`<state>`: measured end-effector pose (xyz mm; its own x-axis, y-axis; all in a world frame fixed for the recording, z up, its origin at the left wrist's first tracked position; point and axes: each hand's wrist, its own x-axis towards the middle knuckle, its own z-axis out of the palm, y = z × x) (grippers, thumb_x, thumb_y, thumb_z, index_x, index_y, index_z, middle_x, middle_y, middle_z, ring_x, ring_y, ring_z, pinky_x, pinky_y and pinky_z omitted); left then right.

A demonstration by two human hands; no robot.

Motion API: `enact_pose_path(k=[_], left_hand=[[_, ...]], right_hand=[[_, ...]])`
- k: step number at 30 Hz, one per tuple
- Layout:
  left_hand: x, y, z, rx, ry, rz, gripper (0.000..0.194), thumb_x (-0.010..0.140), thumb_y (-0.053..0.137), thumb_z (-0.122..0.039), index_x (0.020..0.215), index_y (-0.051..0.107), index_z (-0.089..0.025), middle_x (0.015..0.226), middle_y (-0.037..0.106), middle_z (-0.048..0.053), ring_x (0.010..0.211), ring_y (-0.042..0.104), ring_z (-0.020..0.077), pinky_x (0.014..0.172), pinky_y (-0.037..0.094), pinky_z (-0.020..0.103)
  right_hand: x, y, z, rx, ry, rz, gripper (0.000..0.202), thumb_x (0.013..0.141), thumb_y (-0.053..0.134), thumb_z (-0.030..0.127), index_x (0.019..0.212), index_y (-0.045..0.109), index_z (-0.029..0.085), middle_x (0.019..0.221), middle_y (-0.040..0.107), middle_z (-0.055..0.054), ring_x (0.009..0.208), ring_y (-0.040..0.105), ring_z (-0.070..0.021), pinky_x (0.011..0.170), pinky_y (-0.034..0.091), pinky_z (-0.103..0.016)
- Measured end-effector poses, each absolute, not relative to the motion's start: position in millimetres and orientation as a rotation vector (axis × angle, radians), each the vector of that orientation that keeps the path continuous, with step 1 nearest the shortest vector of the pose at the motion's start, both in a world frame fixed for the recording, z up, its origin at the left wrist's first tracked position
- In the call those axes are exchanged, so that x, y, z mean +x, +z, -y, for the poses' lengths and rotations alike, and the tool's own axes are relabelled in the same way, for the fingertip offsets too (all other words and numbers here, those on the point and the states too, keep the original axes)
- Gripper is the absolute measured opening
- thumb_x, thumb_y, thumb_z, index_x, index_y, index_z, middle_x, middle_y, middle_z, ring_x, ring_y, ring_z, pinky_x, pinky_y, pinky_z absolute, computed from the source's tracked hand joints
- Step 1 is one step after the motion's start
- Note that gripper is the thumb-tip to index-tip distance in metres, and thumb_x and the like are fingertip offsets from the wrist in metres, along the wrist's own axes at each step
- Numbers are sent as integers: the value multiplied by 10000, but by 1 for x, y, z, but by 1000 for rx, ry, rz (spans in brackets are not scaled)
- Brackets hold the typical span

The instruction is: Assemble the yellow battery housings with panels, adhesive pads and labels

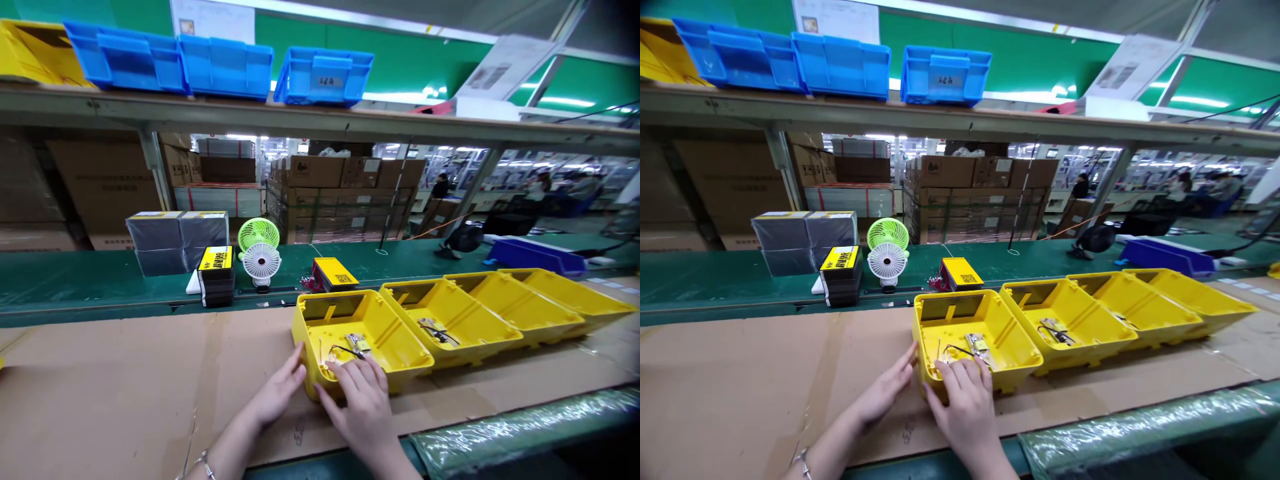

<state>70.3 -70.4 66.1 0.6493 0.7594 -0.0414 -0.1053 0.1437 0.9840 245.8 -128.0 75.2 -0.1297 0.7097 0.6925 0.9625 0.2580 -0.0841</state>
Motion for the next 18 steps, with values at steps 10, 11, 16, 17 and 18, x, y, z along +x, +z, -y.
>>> enact_pose_path(k=[10, 11, 16, 17, 18], left_hand=[[21, 29, 54, 1064, 799, -729, 556, 770, 594, -464, 1248, 510, -193, 1241, 579, 144, 1079, 583, 256, 988, 382, 417], [15, 29, 50, 1028, 816, -764, 546, 774, 588, -464, 1244, 508, -198, 1236, 583, 141, 1066, 591, 252, 978, 389, 414], [6, 20, 33, 752, 885, -754, 465, 805, 556, -417, 1186, 510, -153, 1131, 629, 161, 954, 640, 236, 873, 460, 390], [7, 17, 31, 705, 902, -732, 432, 808, 560, -389, 1162, 520, -145, 1100, 641, 158, 945, 642, 231, 862, 466, 382], [8, 14, 30, 666, 921, -706, 391, 809, 568, -355, 1135, 532, -142, 1076, 650, 151, 944, 640, 225, 860, 467, 372]], right_hand=[[271, 82, 128, -1538, -598, 1861, 319, 759, 613, 384, 1033, 603, 222, 893, 652, -68, 888, 557, -276, 937, 316, -496], [266, 83, 128, -1543, -590, 1832, 367, 763, 609, 373, 1098, 575, 228, 964, 646, -77, 937, 551, -289, 951, 303, -509], [216, 85, 128, -1273, -484, 1909, 553, 772, 589, 229, 1295, 416, 275, 1208, 554, -71, 1174, 439, -299, 1023, 269, -524], [203, 84, 125, -1188, -423, 1982, 553, 777, 572, 210, 1301, 412, 280, 1222, 545, -65, 1187, 430, -289, 1025, 281, -511], [190, 82, 120, -1117, -345, 2056, 545, 783, 555, 197, 1303, 414, 279, 1236, 535, -60, 1191, 427, -278, 1024, 297, -494]])
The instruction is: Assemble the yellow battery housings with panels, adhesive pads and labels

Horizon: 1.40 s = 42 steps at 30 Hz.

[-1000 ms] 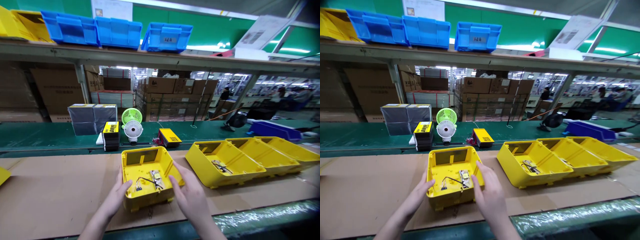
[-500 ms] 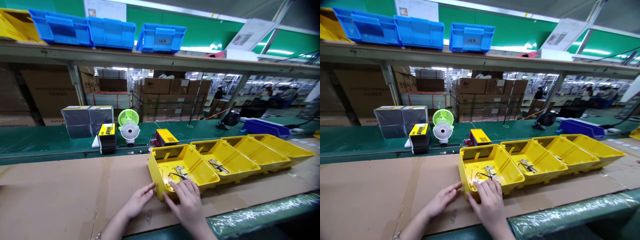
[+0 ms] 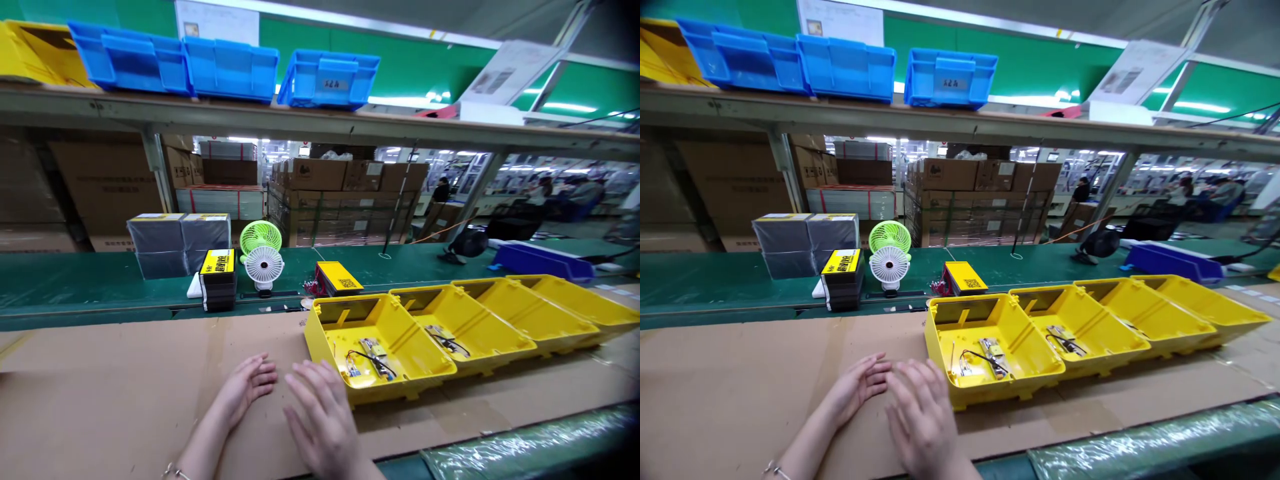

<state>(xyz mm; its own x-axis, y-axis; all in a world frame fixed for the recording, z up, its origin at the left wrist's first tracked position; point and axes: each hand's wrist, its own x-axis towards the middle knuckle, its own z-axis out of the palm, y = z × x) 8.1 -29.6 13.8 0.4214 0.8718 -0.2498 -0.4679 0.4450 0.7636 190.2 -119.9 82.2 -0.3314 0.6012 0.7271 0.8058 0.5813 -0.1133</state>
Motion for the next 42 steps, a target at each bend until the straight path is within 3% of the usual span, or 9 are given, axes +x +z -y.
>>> enact_pose_path(k=[4, 9, 13, 21, 25, 29, 32, 36, 42], left_hand=[[9, 6, 28, 595, 967, -612, 265, 812, 570, -265, 1044, 576, -136, 1046, 664, 130, 953, 630, 216, 855, 465, 344], [3, 5, 25, 552, 933, -629, 325, 838, 526, -294, 1106, 544, -110, 1010, 673, 152, 910, 643, 225, 840, 469, 364], [2, 5, 24, 533, 917, -646, 326, 836, 532, -282, 1112, 529, -108, 1001, 677, 153, 844, 658, 208, 837, 469, 371], [2, 6, 26, 526, 916, -669, 325, 832, 541, -278, 1116, 512, -125, 1014, 676, 147, 846, 663, 211, 841, 470, 378], [1, 7, 26, 518, 899, -680, 360, 833, 538, -297, 1141, 495, -115, 1033, 664, 158, 871, 659, 221, 845, 467, 378], [1, 11, 28, 522, 884, -717, 408, 824, 551, -317, 1170, 476, -115, 1080, 639, 171, 923, 647, 244, 832, 471, 374], [-1, 12, 30, 534, 885, -720, 422, 826, 549, -328, 1181, 470, -116, 1093, 629, 172, 939, 642, 251, 843, 467, 378], [-4, 12, 33, 556, 884, -710, 432, 827, 550, -331, 1192, 460, -119, 1093, 625, 173, 947, 637, 257, 844, 467, 385], [-5, 13, 34, 568, 887, -717, 433, 819, 564, -332, 1185, 465, -121, 1087, 624, 170, 952, 634, 255, 838, 470, 380]], right_hand=[[151, 60, 85, -1071, 57, 2132, 532, 784, 535, 180, 1300, 423, 245, 1265, 497, -69, 1172, 437, -235, 1012, 349, -431], [151, 18, 47, -1364, 443, 1898, 453, 767, 540, 167, 1217, 511, 209, 1200, 540, -87, 1139, 467, -229, 976, 394, -392], [164, 9, 45, -1365, 554, 1853, 302, 794, 552, 233, 1092, 593, 211, 1122, 585, -69, 1091, 499, -210, 967, 392, -353], [166, 14, 49, -1363, 605, 1869, 261, 805, 535, 264, 1045, 627, 219, 1174, 573, -69, 1155, 465, -218, 1011, 341, -366], [175, -1, 40, -1429, 632, 1745, 493, 774, 570, 320, 1244, 500, 191, 1279, 505, -96, 1224, 415, -235, 1048, 306, -384], [185, -17, 23, -1517, 708, 1370, 790, 777, 550, 428, 1415, 203, 117, 1463, 247, -137, 1360, 203, -224, 1117, 171, -389], [188, -20, 13, -1403, 841, 1146, 864, 762, 563, 485, 1430, 148, 127, 1498, 144, -107, 1379, 127, -196, 1131, 111, -358], [198, -11, 6, -1354, 922, 990, 865, 736, 577, 524, 1415, 217, 126, 1482, 192, -119, 1360, 200, -211, 1117, 175, -361], [282, -1, -3, -1416, 819, 876, 741, 701, 611, 504, 1317, 424, 137, 1379, 416, -116, 1257, 413, -224, 1064, 314, -340]])
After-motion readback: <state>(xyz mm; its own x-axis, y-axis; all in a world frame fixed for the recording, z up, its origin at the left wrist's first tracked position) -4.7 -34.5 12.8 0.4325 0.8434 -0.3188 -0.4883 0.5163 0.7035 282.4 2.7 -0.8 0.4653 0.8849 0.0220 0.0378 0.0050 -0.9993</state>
